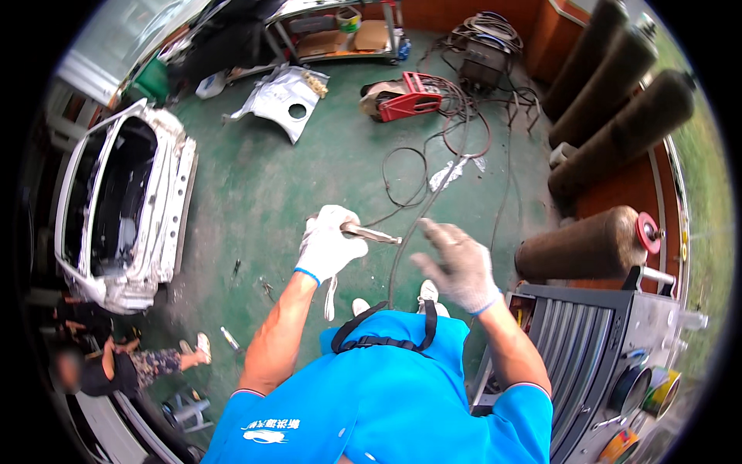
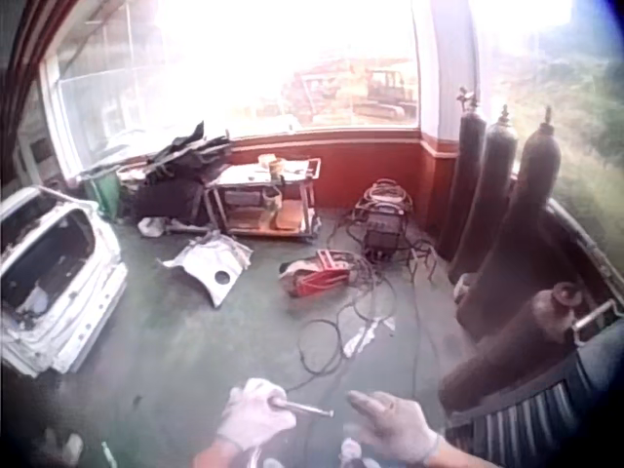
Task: The person aligns and fits a white car hood onto the front of a vehicle, then retrieves locking pliers from a toolbox to secure the hood. They adjust the pliers and apply them to the hood edge while other people work nearby.
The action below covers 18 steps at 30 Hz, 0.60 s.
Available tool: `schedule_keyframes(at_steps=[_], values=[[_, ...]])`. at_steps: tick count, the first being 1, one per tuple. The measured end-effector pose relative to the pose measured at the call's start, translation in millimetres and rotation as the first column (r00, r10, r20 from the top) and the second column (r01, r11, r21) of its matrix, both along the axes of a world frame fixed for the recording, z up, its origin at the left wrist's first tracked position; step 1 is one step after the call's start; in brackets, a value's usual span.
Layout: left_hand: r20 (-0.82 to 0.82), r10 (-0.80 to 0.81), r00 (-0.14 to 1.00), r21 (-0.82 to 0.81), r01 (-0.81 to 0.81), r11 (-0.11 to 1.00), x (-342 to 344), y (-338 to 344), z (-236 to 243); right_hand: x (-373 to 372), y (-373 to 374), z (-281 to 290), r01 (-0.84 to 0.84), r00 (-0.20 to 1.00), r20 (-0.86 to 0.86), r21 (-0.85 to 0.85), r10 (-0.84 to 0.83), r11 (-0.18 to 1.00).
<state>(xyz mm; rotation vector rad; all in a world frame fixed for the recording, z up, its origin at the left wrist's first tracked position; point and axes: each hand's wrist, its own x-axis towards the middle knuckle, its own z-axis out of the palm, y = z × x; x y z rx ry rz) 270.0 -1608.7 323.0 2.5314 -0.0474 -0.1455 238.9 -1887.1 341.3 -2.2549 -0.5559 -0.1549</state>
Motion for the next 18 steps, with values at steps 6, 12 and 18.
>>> schedule_keyframes(at_steps=[6,12,18], values=[[-0.207,0.075,0.975,-0.015,-0.080,0.997,-26.2,19.0,21.9,22.1,56.7,4.6,-0.326,0.942,0.042,-0.118,0.332,0.938],[-0.383,0.111,0.917,-0.129,-0.172,0.977,-46.9,45.8,12.9,26.6,79.3,-4.0,-0.345,0.930,0.088,-0.119,0.356,0.931],[-0.422,0.111,0.900,-0.197,-0.210,0.958,-61.6,59.5,-9.5,25.7,93.4,-6.3,-0.423,0.898,0.041,-0.195,0.438,0.885]])
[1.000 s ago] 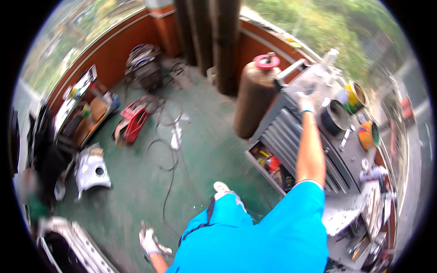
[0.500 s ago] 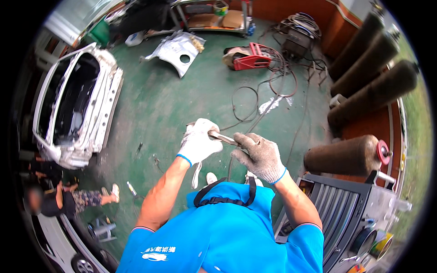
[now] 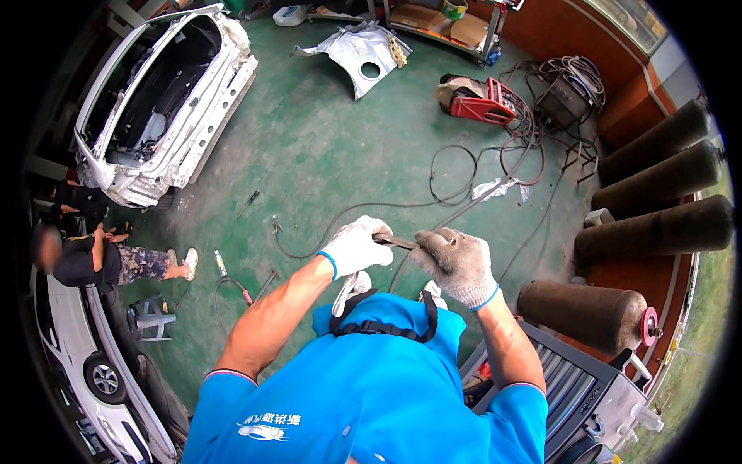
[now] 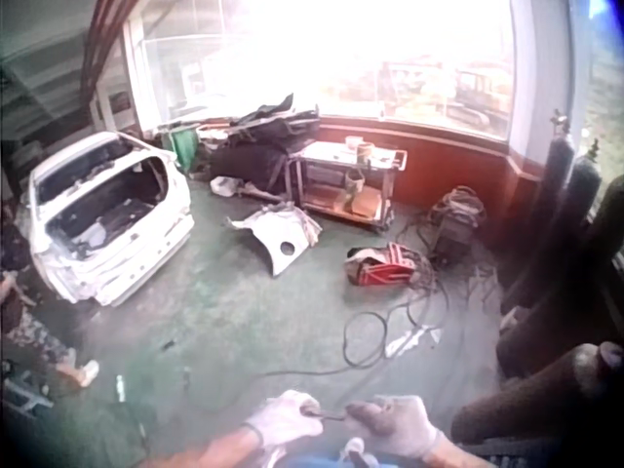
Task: The person aligns and fits a white car hood onto the front of a vehicle, then retrieves locking pliers from a toolbox to secure the hood. They adjust the pliers and apply them to the hood edge while other people work nearby.
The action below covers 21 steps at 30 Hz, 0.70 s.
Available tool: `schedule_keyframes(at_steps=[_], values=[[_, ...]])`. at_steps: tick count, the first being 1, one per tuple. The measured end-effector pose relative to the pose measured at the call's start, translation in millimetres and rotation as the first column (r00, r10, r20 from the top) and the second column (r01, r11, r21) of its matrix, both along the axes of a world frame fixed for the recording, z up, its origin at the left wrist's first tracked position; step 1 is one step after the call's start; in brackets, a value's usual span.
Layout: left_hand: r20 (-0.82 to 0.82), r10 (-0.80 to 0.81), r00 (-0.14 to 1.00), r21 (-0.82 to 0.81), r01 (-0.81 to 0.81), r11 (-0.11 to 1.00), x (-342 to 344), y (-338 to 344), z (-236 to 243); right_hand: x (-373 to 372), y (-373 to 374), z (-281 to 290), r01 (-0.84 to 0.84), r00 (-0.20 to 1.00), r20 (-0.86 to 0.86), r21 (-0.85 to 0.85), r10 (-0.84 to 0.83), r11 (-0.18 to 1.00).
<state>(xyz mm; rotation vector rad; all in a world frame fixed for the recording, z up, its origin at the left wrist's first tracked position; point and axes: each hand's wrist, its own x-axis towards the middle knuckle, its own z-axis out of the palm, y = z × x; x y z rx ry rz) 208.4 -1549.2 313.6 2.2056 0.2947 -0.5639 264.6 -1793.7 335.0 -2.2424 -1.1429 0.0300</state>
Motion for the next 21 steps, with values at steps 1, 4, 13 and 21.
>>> schedule_keyframes(at_steps=[1,4,13,21], values=[[-0.008,-0.014,1.000,0.029,0.014,0.999,-1.4,1.1,0.0,0.1,0.0,-2.7,-0.026,1.000,0.006,0.007,0.026,1.000],[-0.020,-0.043,0.999,0.099,0.045,0.994,-3.4,5.5,-0.7,-3.5,-1.6,-8.6,-0.081,0.997,-0.015,0.063,0.082,0.995],[0.018,-0.049,0.999,0.174,0.045,0.984,10.1,-3.1,-5.9,-10.0,-1.5,-42.6,0.154,0.982,0.117,-0.040,-0.149,0.987],[0.174,-0.098,0.980,0.407,0.019,0.913,19.4,2.9,-9.0,-18.0,16.1,-59.7,0.542,0.308,-0.950,0.126,-0.057,0.831]])
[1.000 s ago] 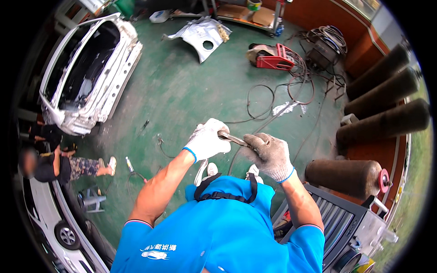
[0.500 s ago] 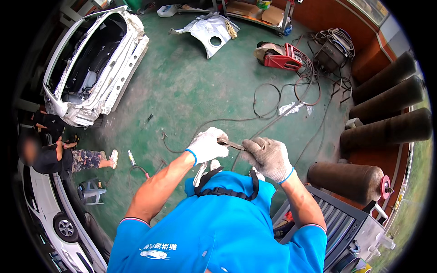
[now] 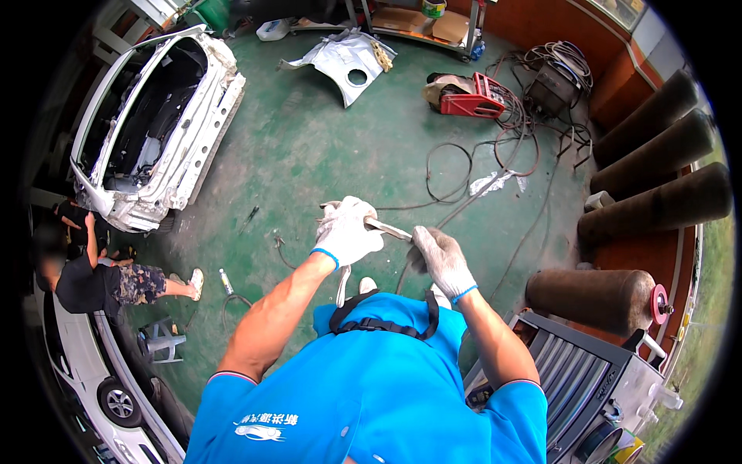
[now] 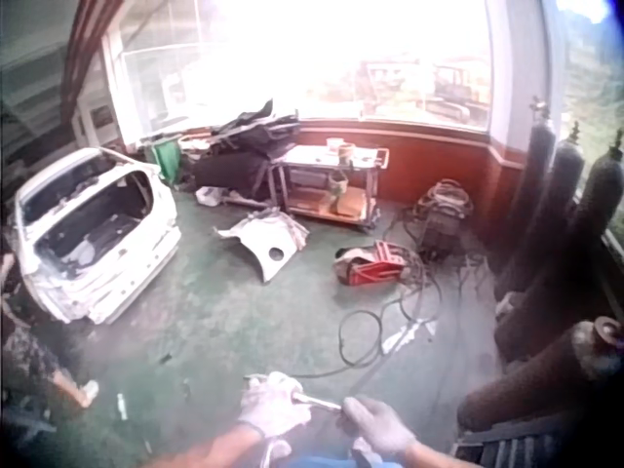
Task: The person aligns and fits a white car hood onto the front of a vehicle, then retrieves locking pliers from a toolbox to secure the hood. They adjust the pliers and apply them to the hood edge while other people work nearby.
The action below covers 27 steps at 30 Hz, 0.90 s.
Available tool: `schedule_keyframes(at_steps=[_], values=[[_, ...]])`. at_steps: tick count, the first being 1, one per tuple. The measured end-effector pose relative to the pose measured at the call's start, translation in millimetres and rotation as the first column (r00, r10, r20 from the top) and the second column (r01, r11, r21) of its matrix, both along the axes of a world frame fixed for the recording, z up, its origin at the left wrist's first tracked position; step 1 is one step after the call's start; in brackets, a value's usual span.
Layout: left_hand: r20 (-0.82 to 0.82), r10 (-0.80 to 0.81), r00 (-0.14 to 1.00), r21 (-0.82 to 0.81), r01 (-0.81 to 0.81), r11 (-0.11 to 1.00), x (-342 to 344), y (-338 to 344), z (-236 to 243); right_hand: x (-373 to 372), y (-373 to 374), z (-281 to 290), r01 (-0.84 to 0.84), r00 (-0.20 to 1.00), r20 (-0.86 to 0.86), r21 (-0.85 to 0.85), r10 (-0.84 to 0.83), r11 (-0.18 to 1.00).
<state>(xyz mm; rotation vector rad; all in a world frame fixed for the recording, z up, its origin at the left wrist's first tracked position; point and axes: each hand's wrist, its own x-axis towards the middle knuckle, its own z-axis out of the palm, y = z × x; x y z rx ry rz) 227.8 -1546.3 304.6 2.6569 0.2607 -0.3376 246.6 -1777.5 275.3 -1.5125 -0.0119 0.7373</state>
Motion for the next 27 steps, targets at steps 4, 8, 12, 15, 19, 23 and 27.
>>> schedule_keyframes(at_steps=[4,8,12,15,19,23,27], values=[[-0.116,0.024,0.993,-0.106,-0.036,0.994,4.8,5.4,6.0,5.2,-10.4,28.2,0.062,0.430,0.771,-0.544,0.469,0.837],[-0.188,0.009,0.982,-0.182,-0.044,0.982,1.8,8.6,7.9,18.1,-9.2,35.6,0.097,0.216,0.801,-0.586,0.558,0.805],[-0.208,0.024,0.978,-0.220,-0.070,0.973,-0.5,9.8,7.6,17.9,-1.3,31.0,0.136,0.338,0.763,-0.618,0.551,0.774],[-0.147,0.058,0.987,-0.130,-0.078,0.988,-4.1,1.3,2.9,3.2,6.8,-9.4,0.043,0.956,0.289,-0.285,0.043,0.958],[-0.070,0.050,0.996,-0.015,-0.051,0.999,-11.9,11.4,-4.6,1.4,8.6,-12.6,-0.127,0.982,-0.158,-0.146,0.103,0.981],[-0.141,0.111,0.984,-0.045,-0.118,0.992,-16.8,12.8,-2.3,0.0,10.6,15.8,-0.094,0.658,0.609,-0.518,0.444,0.850],[-0.188,0.138,0.972,-0.105,-0.160,0.982,-24.9,8.0,-0.5,15.0,-1.4,17.5,-0.073,0.281,0.705,-0.661,0.651,0.747]])
